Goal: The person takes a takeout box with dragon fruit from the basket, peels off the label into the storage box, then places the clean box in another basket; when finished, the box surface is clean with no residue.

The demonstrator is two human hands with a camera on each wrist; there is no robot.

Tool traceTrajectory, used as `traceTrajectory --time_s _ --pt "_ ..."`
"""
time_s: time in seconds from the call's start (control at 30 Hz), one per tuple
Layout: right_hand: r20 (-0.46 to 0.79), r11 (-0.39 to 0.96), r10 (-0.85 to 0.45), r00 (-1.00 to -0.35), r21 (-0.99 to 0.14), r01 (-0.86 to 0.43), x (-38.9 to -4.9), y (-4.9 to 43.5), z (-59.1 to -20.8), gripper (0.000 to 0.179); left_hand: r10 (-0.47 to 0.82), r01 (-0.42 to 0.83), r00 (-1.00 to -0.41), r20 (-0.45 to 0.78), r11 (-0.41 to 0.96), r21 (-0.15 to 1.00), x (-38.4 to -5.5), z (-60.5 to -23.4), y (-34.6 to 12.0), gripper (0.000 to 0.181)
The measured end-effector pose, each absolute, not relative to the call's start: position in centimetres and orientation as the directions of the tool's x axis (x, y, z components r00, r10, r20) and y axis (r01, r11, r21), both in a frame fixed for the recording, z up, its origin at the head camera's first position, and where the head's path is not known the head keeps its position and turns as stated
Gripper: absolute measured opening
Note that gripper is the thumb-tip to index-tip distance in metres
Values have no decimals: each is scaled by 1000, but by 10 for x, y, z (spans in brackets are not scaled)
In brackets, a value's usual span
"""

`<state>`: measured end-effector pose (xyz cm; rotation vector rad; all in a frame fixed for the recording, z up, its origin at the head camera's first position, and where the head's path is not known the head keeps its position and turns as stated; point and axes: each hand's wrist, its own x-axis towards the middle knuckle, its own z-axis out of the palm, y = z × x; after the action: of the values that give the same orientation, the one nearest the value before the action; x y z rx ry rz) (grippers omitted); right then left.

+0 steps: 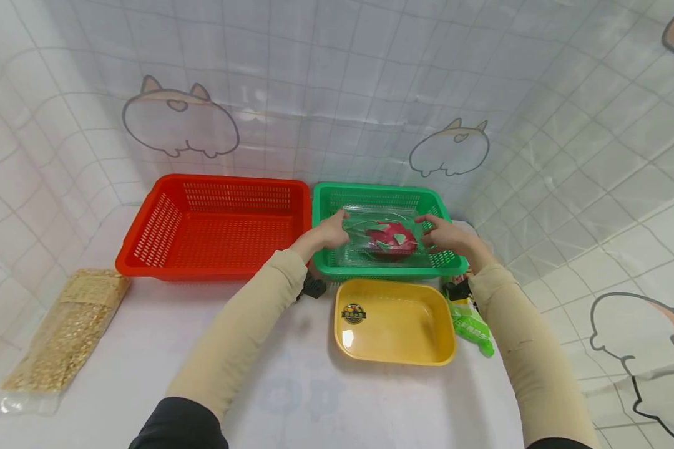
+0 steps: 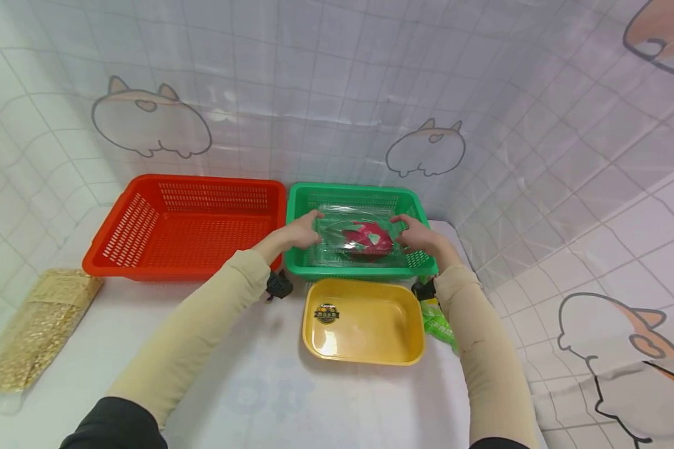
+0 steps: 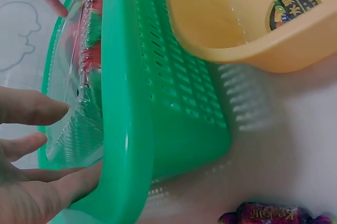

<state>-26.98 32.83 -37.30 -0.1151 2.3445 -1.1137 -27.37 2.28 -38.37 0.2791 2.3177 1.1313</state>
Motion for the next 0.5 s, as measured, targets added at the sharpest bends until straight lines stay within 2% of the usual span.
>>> traceTrajectory --time_s 0.3,0.5 --pt "-389 677 -258 -884 -726 122 -263 323 -376 58 428 17 -832 -353 656 755 -259 -381 23 66" --pt "-321 742 -253 -912 -669 30 -250 318 -373 56 472 115 -829 -299 668 735 -240 -377 18 63"
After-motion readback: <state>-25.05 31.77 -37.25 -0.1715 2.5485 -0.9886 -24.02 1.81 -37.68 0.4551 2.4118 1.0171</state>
